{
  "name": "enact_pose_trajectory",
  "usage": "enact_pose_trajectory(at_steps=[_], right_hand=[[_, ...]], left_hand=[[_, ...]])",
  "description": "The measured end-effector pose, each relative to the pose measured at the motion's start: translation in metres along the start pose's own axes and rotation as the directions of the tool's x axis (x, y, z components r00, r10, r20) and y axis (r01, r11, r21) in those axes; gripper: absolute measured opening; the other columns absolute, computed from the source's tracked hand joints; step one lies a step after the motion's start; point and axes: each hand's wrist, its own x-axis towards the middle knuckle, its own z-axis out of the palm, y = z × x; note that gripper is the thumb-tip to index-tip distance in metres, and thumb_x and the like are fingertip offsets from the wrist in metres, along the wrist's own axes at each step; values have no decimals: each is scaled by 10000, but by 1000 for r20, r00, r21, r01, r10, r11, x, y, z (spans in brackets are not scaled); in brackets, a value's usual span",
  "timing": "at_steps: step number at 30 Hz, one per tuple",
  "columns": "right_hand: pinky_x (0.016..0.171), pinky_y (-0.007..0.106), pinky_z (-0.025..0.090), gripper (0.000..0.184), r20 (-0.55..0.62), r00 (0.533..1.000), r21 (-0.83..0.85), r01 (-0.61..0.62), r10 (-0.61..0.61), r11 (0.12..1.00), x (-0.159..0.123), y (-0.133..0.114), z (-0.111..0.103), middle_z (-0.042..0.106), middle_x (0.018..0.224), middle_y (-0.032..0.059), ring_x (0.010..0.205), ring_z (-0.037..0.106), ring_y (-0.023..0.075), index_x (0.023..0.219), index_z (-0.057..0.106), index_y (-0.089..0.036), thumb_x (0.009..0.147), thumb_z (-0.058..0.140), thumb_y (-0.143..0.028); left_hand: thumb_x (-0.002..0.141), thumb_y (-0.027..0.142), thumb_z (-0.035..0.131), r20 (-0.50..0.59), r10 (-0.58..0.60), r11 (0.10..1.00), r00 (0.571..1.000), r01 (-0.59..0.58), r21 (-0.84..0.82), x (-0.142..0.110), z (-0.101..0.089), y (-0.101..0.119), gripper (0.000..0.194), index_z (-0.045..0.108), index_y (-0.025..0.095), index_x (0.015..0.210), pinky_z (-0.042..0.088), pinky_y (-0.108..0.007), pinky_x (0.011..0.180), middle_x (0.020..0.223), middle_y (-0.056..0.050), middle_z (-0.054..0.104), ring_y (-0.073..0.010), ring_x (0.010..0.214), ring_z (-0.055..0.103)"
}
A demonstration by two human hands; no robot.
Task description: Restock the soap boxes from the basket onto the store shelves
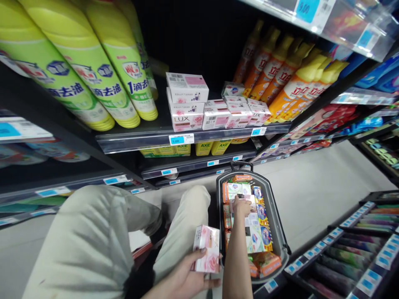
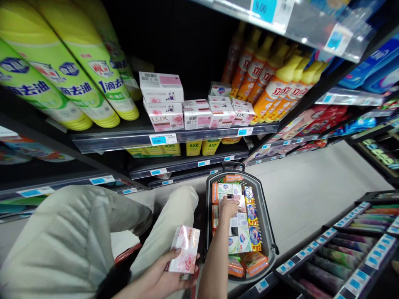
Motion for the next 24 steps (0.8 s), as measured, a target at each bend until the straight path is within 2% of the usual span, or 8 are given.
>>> enact_pose_trajectory(at_steps=[4, 8, 11, 13, 17, 21, 24], right_hand=[[699, 455, 489, 770, 54, 995, -3, -84, 84, 996, -1, -2, 2, 476, 1206, 425, 1044, 598, 387, 1361, 342, 85, 940, 194, -542], [717, 446, 492, 716, 93, 993, -21, -74, 75, 997, 0, 1, 8, 474, 1237, 377, 1067, 578, 365, 1376, 335, 33, 945, 191, -520], [667, 489, 489, 610, 62, 998, -38, -6, 8, 999, 7, 8, 8, 525, 1172, 343, 969, 606, 372, 1347, 397, -19, 935, 248, -442], [668, 511, 485, 580, 29, 999, -34, 41, -40, 999, 16, 17, 0, 535, 1151, 339, 966, 611, 393, 1330, 423, -22, 927, 283, -416], [806, 462, 475, 536, -59, 989, -15, 134, -134, 991, 47, 40, -29, 561, 1173, 290, 1054, 604, 368, 1342, 459, -72, 910, 399, -384], [912, 403, 428, 480, -43, 948, -50, 313, -315, 948, 73, 53, -52, 579, 1222, 202, 1142, 562, 314, 1337, 512, -184, 871, 502, -298], [934, 377, 410, 455, -98, 902, 32, 424, -420, 905, 64, 51, -64, 588, 1202, 183, 1129, 555, 289, 1294, 540, -154, 855, 495, -266]], left_hand=[[606, 313, 844, -2, 0, 1000, 1000, 0, 15, -1, 0, 0, 529, 655, 14, 999, 424, -421, 891, 954, -150, 655, -244, 891, 587], [600, 299, 844, 9, 5, 1000, 1000, -5, 12, 0, -3, 1, 552, 650, 9, 1028, 434, -423, 866, 1015, -163, 649, -246, 895, 586], [606, 302, 845, -8, 14, 1000, 1000, -14, 9, 0, -2, 0, 538, 655, 13, 1018, 440, -421, 853, 1006, -170, 651, -252, 890, 586], [605, 299, 847, -27, 18, 1000, 999, -18, 5, -1, -1, 0, 520, 662, 23, 1005, 445, -426, 846, 1007, -168, 654, -253, 882, 584], [569, 288, 867, -78, 29, 1000, 997, -29, 2, -3, 1, 0, 543, 668, 29, 1004, 453, -450, 850, 1035, -164, 654, -259, 879, 580], [569, 283, 865, -79, 24, 1000, 997, -24, -4, -1, 1, 0, 527, 666, 35, 988, 457, -441, 837, 1004, -162, 655, -253, 861, 580], [592, 312, 859, -59, 16, 1000, 998, -16, -9, 1, 1, 1, 526, 659, 38, 994, 457, -428, 833, 983, -160, 655, -242, 852, 579]])
